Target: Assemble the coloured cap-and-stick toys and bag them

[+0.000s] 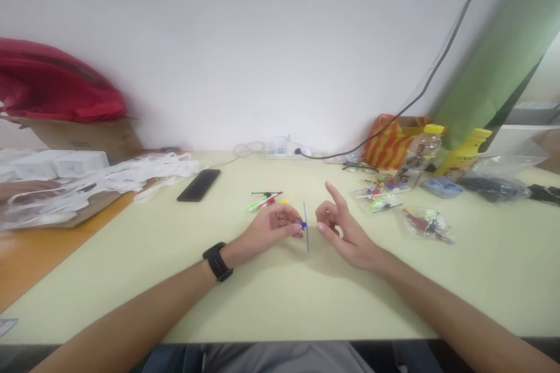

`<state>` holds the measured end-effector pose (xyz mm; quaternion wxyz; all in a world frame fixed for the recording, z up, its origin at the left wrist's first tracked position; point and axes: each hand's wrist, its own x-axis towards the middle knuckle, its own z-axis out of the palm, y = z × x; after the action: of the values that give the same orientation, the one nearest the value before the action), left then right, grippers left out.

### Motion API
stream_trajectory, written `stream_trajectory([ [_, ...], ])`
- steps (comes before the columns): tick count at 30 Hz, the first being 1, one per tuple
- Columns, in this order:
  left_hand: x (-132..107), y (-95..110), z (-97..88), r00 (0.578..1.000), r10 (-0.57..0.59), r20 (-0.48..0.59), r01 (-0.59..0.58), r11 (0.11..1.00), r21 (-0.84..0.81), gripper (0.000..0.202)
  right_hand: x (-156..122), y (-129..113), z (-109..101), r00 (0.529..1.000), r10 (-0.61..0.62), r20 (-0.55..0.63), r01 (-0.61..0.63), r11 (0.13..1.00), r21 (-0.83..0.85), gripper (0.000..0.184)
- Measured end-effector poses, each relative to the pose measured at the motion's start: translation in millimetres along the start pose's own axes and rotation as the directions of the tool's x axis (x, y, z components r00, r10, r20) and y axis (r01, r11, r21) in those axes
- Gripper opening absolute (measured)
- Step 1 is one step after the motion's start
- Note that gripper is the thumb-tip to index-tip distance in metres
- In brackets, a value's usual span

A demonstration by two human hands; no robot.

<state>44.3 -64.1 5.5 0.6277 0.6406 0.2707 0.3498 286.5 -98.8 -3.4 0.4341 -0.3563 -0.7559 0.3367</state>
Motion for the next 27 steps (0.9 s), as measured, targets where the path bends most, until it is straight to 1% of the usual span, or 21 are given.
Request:
stream_trajectory([
  [1, 0, 0, -0.2, 1.000, -0.001, -0.009, 0.001, 1.000, -0.004, 0.031, 0, 2, -1, 0.999, 0.037, 0.013, -0.037, 0.999, -0.018, 0.035],
  [3, 0, 1, -0.3, 1.000, -0.004, -0.029, 0.004, 1.000, -0.005, 0.031, 1, 6, -3, 0.991, 0.124, 0.046, -0.122, 0.992, -0.027, 0.055],
  [4, 0, 1, -0.1, 0.999, -0.005, -0.033, 0.005, 1.000, -0.003, 0.031, 2, 7, -4, 0.987, 0.147, 0.064, -0.146, 0.989, -0.017, 0.062],
  [6, 0, 2, 0.3, 1.000, -0.003, -0.026, 0.003, 1.000, -0.002, 0.031, 4, 6, -5, 0.985, 0.144, 0.097, -0.145, 0.989, 0.006, 0.064],
  [9, 0, 2, 0.9, 1.000, 0.010, -0.007, -0.010, 1.000, 0.015, 0.029, 5, 0, -2, 0.983, 0.111, 0.144, -0.111, 0.994, -0.006, 0.057],
  [13, -1, 2, 1.4, 1.000, 0.017, 0.005, -0.017, 0.999, 0.034, 0.028, 5, -6, 4, 0.981, 0.116, 0.157, -0.117, 0.993, -0.001, 0.041],
  [16, -1, 2, 1.6, 1.000, 0.006, 0.019, -0.007, 1.000, 0.027, 0.029, 5, -6, 5, 0.981, 0.123, 0.148, -0.126, 0.992, 0.007, 0.040],
  [23, 0, 0, 2.1, 0.999, -0.013, 0.041, 0.012, 1.000, 0.017, 0.029, 6, -4, 5, 0.976, 0.134, 0.170, -0.138, 0.990, 0.011, 0.042],
  [25, 0, 0, 2.2, 0.999, -0.009, 0.042, 0.009, 1.000, 0.011, 0.028, 6, -4, 5, 0.980, 0.123, 0.158, -0.125, 0.992, 0.003, 0.041],
  [27, 0, 1, 2.4, 0.999, -0.009, 0.044, 0.009, 1.000, 0.005, 0.028, 5, -4, 4, 0.988, 0.098, 0.118, -0.098, 0.995, -0.011, 0.038],
])
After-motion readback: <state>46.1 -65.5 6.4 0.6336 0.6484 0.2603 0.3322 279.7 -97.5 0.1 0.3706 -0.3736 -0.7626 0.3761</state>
